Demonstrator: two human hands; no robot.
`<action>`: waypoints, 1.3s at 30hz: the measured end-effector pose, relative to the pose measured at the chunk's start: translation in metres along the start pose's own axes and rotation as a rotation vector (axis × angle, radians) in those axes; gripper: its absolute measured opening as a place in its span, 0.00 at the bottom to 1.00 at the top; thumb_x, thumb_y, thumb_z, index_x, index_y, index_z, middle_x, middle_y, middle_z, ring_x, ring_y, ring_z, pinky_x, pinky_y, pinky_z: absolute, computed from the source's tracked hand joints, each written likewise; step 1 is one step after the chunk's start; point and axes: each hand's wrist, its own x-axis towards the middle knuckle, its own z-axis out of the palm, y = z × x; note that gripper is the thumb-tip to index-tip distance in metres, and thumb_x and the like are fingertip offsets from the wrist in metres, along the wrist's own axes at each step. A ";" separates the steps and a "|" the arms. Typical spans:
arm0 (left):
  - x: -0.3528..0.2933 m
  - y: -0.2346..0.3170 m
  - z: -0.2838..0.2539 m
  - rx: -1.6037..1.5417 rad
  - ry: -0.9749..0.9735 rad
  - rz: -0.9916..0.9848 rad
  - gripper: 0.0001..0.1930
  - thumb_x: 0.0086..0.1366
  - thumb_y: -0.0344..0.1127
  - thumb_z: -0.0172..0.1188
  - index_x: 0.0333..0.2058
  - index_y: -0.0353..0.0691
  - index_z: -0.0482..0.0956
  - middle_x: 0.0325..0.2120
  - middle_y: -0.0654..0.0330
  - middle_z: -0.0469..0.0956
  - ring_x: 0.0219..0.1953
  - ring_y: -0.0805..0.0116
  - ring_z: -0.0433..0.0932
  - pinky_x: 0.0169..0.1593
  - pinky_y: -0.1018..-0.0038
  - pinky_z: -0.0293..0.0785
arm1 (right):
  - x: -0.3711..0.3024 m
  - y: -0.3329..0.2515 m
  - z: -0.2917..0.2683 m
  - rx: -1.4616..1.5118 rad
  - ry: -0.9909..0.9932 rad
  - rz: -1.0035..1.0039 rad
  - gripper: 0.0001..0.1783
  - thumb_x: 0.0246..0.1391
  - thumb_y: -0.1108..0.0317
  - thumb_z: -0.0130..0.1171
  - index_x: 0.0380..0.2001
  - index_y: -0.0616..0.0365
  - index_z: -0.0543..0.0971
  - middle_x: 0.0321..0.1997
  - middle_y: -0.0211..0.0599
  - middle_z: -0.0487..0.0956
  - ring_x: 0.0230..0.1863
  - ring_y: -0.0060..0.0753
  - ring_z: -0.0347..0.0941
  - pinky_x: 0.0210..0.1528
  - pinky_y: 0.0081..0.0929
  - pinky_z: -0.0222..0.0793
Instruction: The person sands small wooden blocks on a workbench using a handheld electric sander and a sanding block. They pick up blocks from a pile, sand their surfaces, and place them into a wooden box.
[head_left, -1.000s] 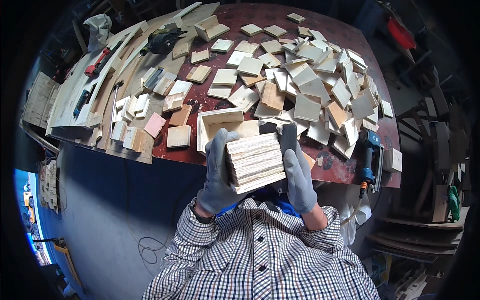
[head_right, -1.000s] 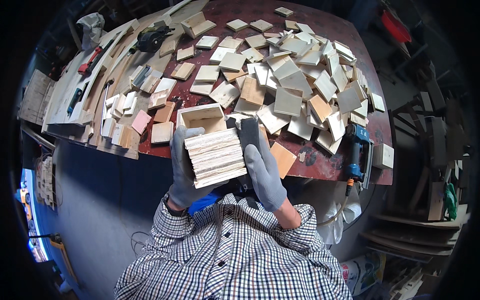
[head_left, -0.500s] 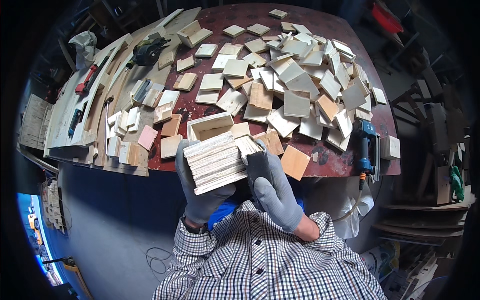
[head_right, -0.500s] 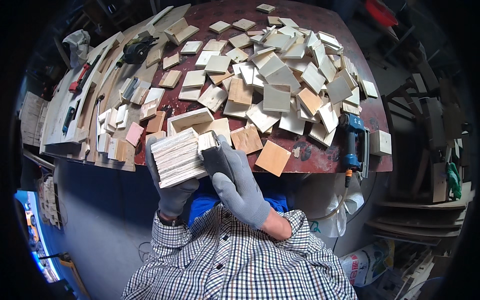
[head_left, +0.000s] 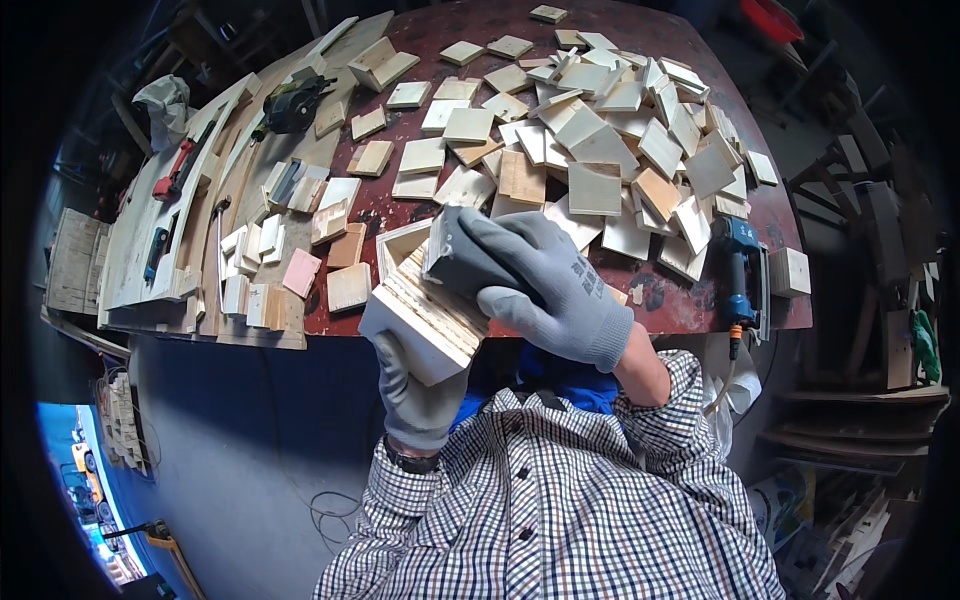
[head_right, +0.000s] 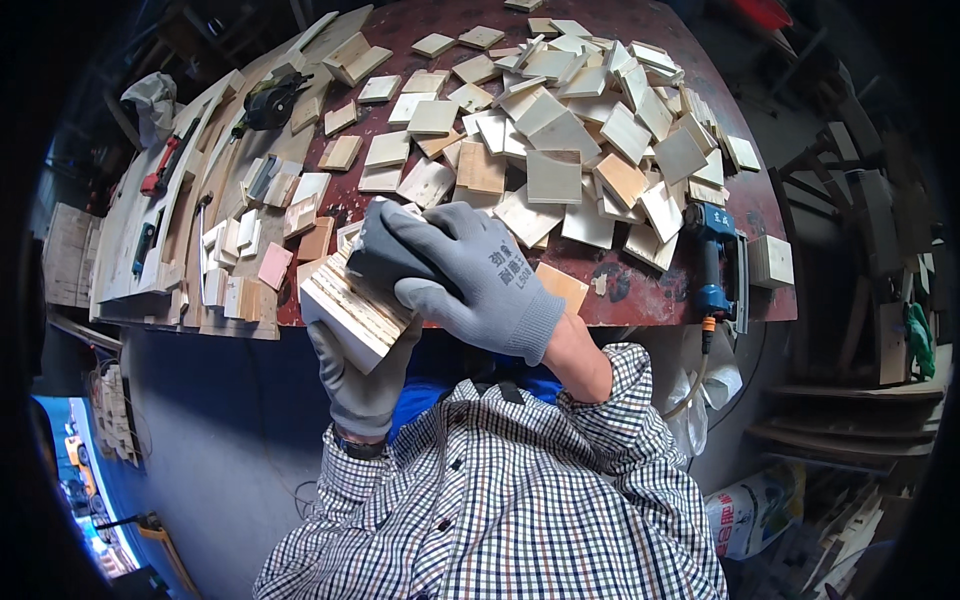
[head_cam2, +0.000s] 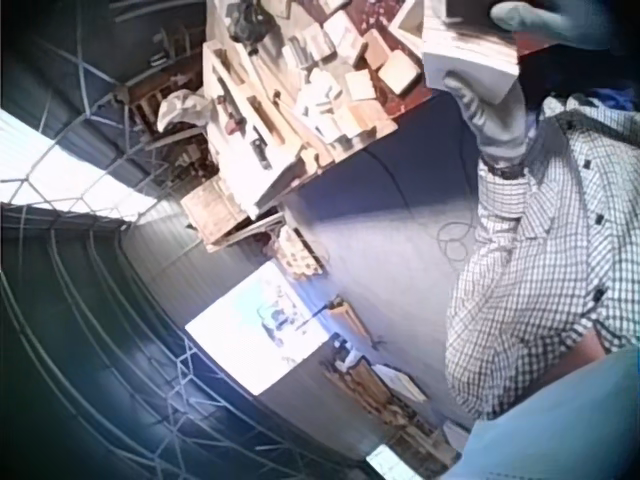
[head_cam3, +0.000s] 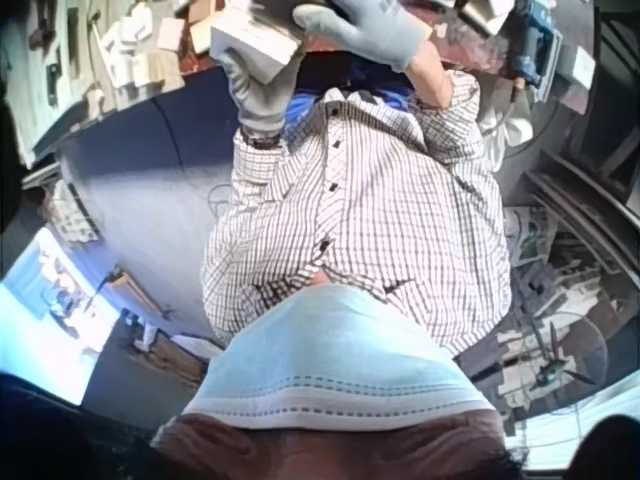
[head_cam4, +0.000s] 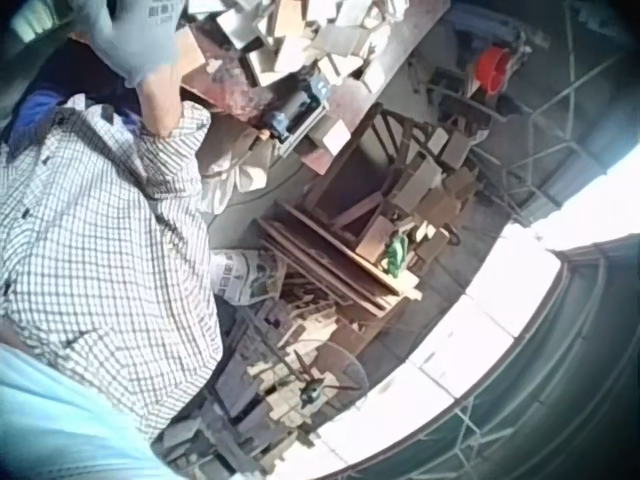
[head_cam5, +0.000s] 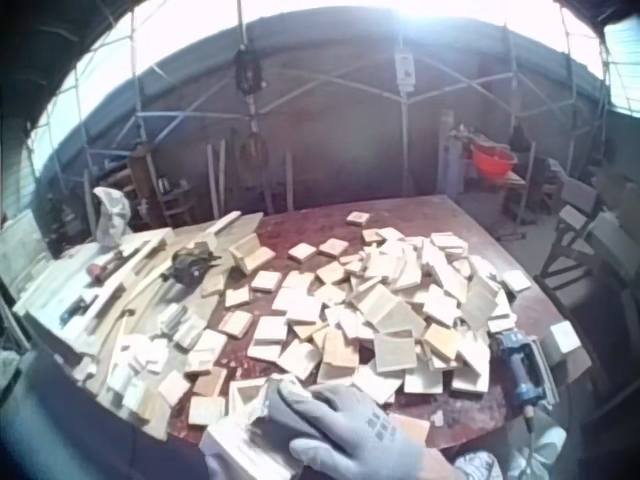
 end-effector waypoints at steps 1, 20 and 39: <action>0.004 0.000 -0.007 -0.055 -0.077 -0.020 0.42 0.73 0.65 0.56 0.76 0.53 0.57 0.73 0.56 0.63 0.74 0.49 0.61 0.75 0.39 0.57 | -0.002 -0.002 0.004 -0.002 0.013 0.022 0.39 0.65 0.48 0.59 0.72 0.60 0.69 0.56 0.56 0.75 0.55 0.55 0.71 0.60 0.45 0.65; 0.004 0.002 -0.005 0.799 -0.067 0.125 0.38 0.75 0.59 0.54 0.74 0.45 0.57 0.69 0.51 0.67 0.70 0.53 0.68 0.73 0.50 0.63 | -0.033 -0.014 0.010 0.246 -0.017 0.019 0.43 0.65 0.52 0.61 0.75 0.66 0.62 0.64 0.59 0.70 0.65 0.56 0.67 0.70 0.45 0.62; 0.023 -0.018 0.006 -0.206 -0.070 -0.302 0.36 0.76 0.58 0.54 0.74 0.47 0.58 0.71 0.54 0.65 0.73 0.56 0.66 0.76 0.47 0.59 | -0.055 -0.031 0.046 -0.381 0.073 -0.112 0.37 0.50 0.52 0.72 0.67 0.32 0.77 0.65 0.44 0.70 0.66 0.49 0.68 0.72 0.56 0.63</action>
